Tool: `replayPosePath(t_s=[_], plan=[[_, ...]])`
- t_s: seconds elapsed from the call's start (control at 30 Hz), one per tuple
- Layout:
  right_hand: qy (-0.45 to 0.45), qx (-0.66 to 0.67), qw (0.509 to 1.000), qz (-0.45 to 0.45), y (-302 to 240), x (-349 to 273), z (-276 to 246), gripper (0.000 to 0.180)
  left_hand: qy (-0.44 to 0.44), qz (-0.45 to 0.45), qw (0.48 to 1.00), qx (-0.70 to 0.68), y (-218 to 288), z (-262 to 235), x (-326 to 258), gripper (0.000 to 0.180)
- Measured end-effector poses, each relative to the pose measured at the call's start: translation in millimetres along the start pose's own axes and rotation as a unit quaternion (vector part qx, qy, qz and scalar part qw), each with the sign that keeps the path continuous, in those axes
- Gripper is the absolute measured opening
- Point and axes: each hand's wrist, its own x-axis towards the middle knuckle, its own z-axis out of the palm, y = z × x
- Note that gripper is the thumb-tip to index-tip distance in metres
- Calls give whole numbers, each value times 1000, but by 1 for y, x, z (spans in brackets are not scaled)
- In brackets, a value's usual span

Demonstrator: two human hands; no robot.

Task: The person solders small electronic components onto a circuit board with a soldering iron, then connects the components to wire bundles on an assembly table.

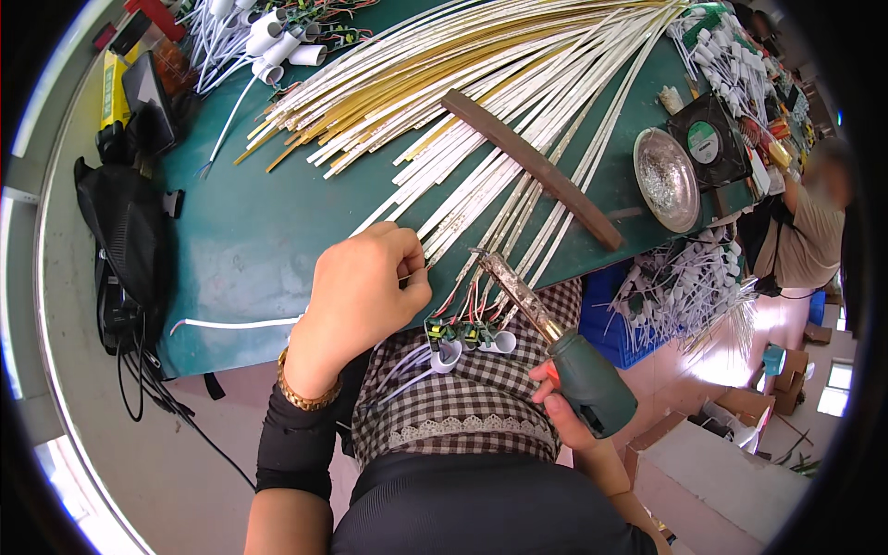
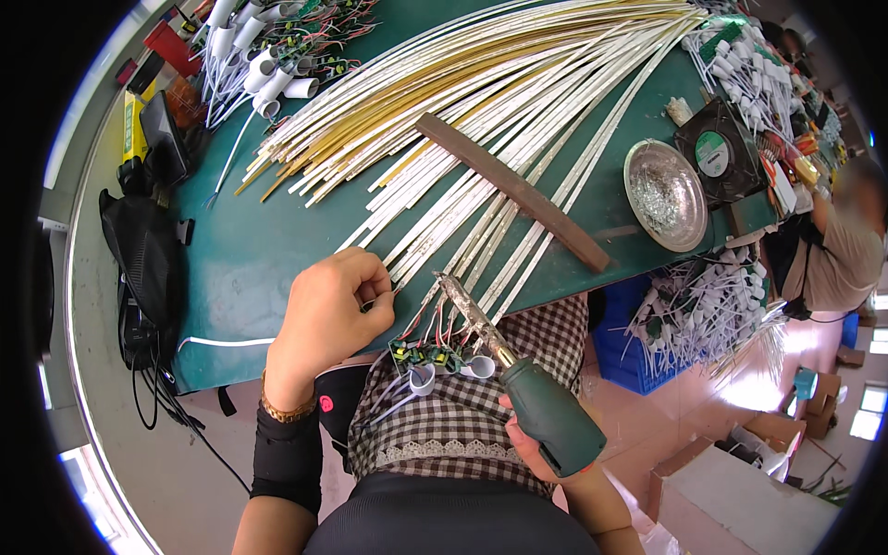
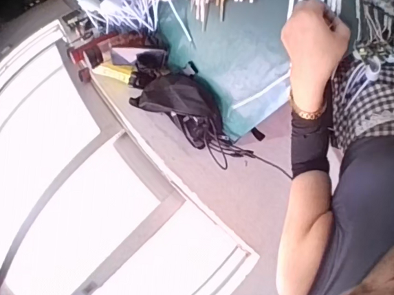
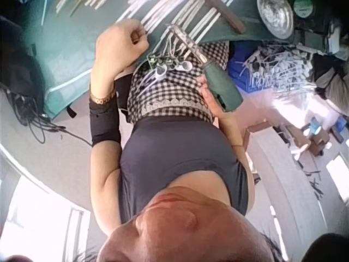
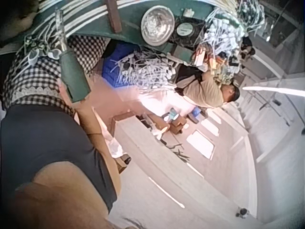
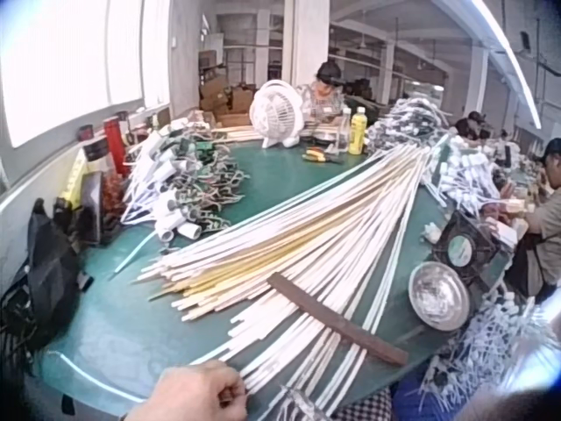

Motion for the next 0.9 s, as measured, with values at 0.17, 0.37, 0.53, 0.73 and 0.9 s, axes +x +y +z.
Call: replayPosePath(t_s=[0.17, 0.37, 0.53, 0.73, 0.9], plan=[[-17, -17, 999, 25, -1, 1, -6, 43, 57, 61, 994, 72, 6, 3, -17, 13], [-2, 6, 999, 31, 1, -2, -3, 42, 86, 33, 990, 105, 21, 3, -30, 18], [-6, 20, 1000, 22, 3, -1, -5, 41, 112, 19, 991, 65, 16, 9, -31, 15], [-21, 15, 999, 31, 2, 2, -6, 42, 138, 26, 988, 62, 12, 13, -27, 11], [-20, 11, 999, 36, 2, 2, -6, 41, 59, 15, 997, -37, 16, 7, -26, 9]])
